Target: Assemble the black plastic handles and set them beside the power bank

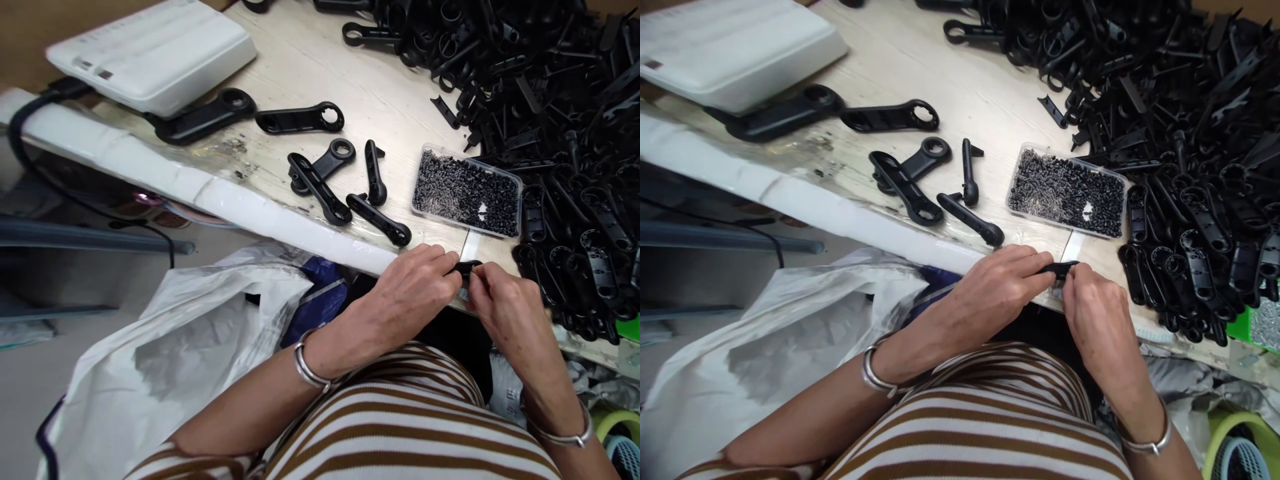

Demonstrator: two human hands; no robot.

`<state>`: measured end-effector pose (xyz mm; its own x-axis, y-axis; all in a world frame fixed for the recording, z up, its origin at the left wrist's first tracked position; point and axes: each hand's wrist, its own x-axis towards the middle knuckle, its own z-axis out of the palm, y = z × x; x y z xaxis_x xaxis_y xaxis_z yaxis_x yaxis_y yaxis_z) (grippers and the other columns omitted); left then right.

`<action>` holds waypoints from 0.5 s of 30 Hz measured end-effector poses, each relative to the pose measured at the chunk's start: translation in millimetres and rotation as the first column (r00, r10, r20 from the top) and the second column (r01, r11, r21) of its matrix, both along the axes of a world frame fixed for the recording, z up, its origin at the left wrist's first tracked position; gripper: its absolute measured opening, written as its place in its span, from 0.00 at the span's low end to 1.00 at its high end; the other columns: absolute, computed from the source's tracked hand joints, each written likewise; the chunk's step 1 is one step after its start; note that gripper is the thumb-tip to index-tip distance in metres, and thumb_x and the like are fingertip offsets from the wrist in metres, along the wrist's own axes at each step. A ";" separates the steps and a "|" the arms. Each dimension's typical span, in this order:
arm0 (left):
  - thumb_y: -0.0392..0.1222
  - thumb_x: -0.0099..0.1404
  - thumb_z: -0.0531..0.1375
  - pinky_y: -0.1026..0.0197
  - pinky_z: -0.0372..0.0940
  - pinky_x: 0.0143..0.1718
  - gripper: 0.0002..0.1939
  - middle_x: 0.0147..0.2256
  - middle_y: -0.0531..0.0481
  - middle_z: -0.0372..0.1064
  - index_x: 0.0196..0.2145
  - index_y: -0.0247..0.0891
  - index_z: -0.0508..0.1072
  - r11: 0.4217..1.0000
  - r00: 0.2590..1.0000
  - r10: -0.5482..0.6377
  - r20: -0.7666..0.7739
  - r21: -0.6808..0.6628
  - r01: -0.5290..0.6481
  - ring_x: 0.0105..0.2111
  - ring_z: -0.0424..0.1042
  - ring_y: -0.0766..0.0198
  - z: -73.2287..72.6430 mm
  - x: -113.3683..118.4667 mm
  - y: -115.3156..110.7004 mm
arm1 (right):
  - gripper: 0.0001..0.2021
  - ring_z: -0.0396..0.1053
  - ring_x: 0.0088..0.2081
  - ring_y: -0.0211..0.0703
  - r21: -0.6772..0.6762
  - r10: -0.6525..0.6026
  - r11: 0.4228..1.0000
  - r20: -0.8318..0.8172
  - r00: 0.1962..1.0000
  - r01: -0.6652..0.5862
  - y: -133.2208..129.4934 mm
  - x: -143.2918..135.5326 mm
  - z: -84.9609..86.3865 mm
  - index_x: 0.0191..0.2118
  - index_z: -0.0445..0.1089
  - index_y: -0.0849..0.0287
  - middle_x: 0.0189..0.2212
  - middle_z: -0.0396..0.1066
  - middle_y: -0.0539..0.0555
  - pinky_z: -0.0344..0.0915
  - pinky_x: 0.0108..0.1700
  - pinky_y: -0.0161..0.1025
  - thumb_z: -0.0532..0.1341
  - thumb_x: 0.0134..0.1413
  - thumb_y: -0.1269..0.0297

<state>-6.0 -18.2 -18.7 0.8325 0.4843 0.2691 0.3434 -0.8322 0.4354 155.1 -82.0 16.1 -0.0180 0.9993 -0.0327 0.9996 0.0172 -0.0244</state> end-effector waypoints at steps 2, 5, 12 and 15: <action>0.33 0.66 0.57 0.57 0.62 0.38 0.06 0.35 0.45 0.70 0.31 0.34 0.72 1.000 1.000 -0.009 -0.001 -0.001 0.009 0.36 0.67 0.59 -0.2 -0.1 0.3 | 0.10 0.68 0.19 0.44 -0.002 0.030 1.000 0.140 0.990 -0.030 -1.4 -7.6 -0.6 0.29 0.64 0.58 0.18 0.68 0.53 0.55 0.22 0.37 0.52 0.61 0.72; 0.32 0.67 0.57 0.57 0.63 0.39 0.07 0.37 0.45 0.71 0.32 0.33 0.73 1.000 1.000 -0.020 -0.005 -0.014 0.020 0.37 0.67 0.58 -1.9 -0.1 0.7 | 0.09 0.69 0.18 0.45 -0.037 0.031 0.999 0.343 0.939 -0.019 -0.4 -26.5 1.4 0.29 0.64 0.60 0.18 0.69 0.55 0.54 0.20 0.37 0.53 0.55 0.80; 0.30 0.67 0.54 0.57 0.65 0.42 0.09 0.37 0.44 0.71 0.33 0.32 0.74 0.999 1.000 -0.017 -0.024 -0.028 0.016 0.38 0.68 0.59 -4.3 1.7 2.3 | 0.09 0.73 0.22 0.49 -0.114 -0.058 0.989 0.294 0.954 0.095 8.7 -32.9 6.5 0.31 0.69 0.65 0.23 0.73 0.60 0.59 0.21 0.36 0.54 0.55 0.82; 0.28 0.67 0.53 0.57 0.65 0.43 0.11 0.37 0.45 0.71 0.35 0.33 0.75 0.998 0.999 0.005 -0.044 -0.063 -0.008 0.39 0.69 0.59 -3.1 1.9 1.2 | 0.08 0.74 0.23 0.45 -0.134 -0.196 0.977 -0.247 0.949 0.167 0.5 -2.2 -1.2 0.31 0.71 0.61 0.20 0.73 0.54 0.66 0.26 0.35 0.58 0.60 0.69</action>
<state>-4.1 -17.0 -21.9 0.8395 0.5047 0.2014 0.3685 -0.8012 0.4716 152.9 -81.5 14.9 0.1410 0.9769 -0.1604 0.9448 -0.1812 -0.2730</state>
